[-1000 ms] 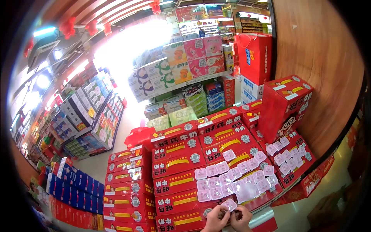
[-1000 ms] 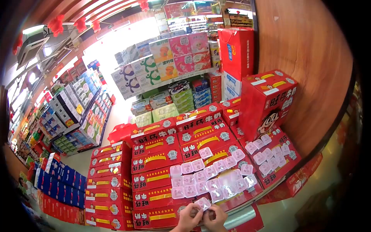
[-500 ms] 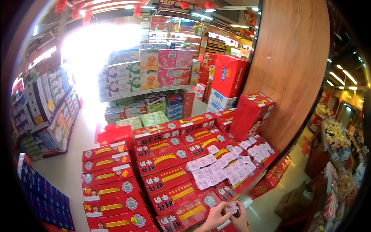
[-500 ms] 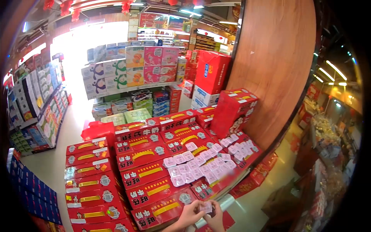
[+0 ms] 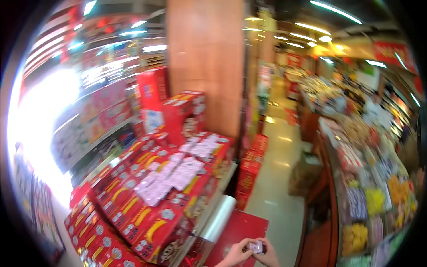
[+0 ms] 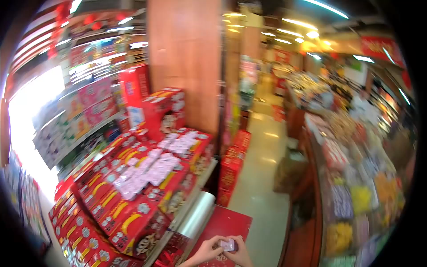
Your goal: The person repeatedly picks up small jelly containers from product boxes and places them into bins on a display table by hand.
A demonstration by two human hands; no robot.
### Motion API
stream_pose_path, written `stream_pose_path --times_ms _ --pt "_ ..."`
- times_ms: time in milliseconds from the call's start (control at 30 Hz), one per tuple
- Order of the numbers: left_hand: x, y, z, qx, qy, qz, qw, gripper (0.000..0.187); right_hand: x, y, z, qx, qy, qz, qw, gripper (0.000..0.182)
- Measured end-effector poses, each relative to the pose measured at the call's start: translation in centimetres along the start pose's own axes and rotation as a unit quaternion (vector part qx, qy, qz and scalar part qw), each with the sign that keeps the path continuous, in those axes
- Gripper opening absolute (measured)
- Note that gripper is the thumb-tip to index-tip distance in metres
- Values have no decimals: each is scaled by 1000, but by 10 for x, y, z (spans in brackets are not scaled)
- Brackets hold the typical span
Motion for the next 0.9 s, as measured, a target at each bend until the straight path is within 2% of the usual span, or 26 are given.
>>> stream_pose_path --times_ms 33,100,167,200,333,400,467,567,800,900 --pt "-22 2 9 18 -18 11 1000 35 25 -18 -4 -21 2 78 997 57" --pt "-69 1 25 -6 -28 -16 999 33 73 -11 -20 36 32 -54 997 55" --pt "-120 -7 39 -22 -38 -52 998 31 120 -8 -41 -8 58 -3 998 55" --pt "-140 -10 47 -27 -82 -11 996 34 141 -6 -50 -27 71 23 997 54" --pt "-231 -34 79 -33 -165 16 986 32 225 10 -97 -29 134 -77 988 56" --pt "-276 -27 89 -27 -205 -12 978 32 265 -1 -114 -21 164 -96 982 56" --pt "-312 -22 94 -26 -253 23 967 32 296 9 -134 -34 189 -117 974 55" --pt "-362 -8 96 4 -294 17 956 32 330 19 -162 -47 215 -136 966 53" --pt "-445 -45 110 39 -396 -12 917 29 360 51 -222 -123 324 -123 930 56" --pt "-483 -51 114 -5 -485 78 871 30 373 55 -250 -179 389 -147 892 57"
Point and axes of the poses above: each hand's wrist, its own z-axis towards the middle knuckle, its own x-axis out of the back of the hand, y = z × x, the point moved 4 cm from there along z, towards the middle knuckle, and after that the axes turned 3 degrees about -x, right-handed, at the moved point
